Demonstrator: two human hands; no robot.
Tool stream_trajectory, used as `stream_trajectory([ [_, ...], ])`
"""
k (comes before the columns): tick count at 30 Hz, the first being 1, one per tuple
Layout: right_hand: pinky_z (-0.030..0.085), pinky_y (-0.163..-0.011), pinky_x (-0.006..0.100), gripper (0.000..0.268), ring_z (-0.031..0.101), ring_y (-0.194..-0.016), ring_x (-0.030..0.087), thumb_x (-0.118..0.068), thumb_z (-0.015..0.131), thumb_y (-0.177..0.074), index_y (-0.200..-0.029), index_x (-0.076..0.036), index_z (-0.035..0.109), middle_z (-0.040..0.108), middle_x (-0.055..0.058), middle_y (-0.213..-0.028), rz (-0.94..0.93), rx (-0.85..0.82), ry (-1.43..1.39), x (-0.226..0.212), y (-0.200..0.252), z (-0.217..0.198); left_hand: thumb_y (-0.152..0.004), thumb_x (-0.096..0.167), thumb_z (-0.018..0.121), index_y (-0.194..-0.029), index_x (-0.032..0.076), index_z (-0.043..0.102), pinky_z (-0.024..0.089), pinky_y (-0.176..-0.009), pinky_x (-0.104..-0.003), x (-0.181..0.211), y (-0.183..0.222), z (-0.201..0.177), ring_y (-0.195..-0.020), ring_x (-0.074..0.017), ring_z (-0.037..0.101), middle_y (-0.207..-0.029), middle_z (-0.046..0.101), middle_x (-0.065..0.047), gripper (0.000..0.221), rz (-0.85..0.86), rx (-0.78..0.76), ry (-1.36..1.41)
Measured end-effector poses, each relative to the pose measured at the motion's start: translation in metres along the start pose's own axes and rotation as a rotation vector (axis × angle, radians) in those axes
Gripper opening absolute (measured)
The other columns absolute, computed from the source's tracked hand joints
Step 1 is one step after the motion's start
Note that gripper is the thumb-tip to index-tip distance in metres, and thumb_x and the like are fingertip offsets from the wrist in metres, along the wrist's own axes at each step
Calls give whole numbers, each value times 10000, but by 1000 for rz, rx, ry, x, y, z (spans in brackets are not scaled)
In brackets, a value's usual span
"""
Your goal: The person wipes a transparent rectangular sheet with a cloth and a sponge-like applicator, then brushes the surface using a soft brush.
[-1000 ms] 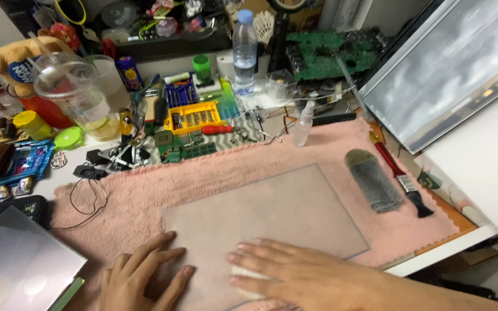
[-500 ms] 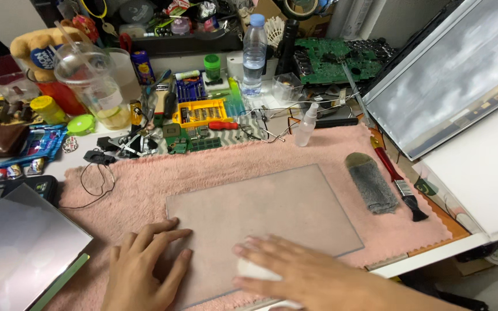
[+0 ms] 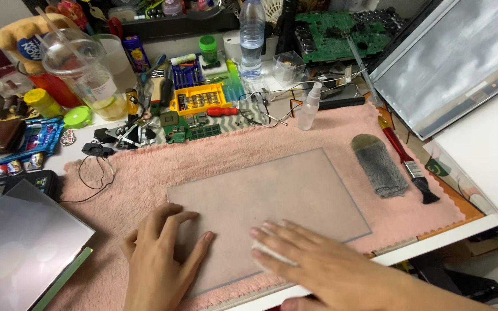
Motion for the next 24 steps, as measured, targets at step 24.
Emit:
stream_trajectory([
  [24, -40, -1385, 553, 886, -1, -1761, 432, -658, 389, -1218, -1841, -52, 217, 47, 290, -1909, 237, -204, -852, 34, -42, 42, -903, 561, 840, -1377, 308, 798, 411, -1205, -457, 3, -1, 7, -1475, -246, 644, -1611, 701, 45, 539, 112, 14, 1],
])
Point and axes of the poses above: each hand's wrist, its own y-axis away from the middle knuckle, its own z-axis out of the palm, x = y × z, the point moved 8 cm from there along -y, towards the middle knuckle
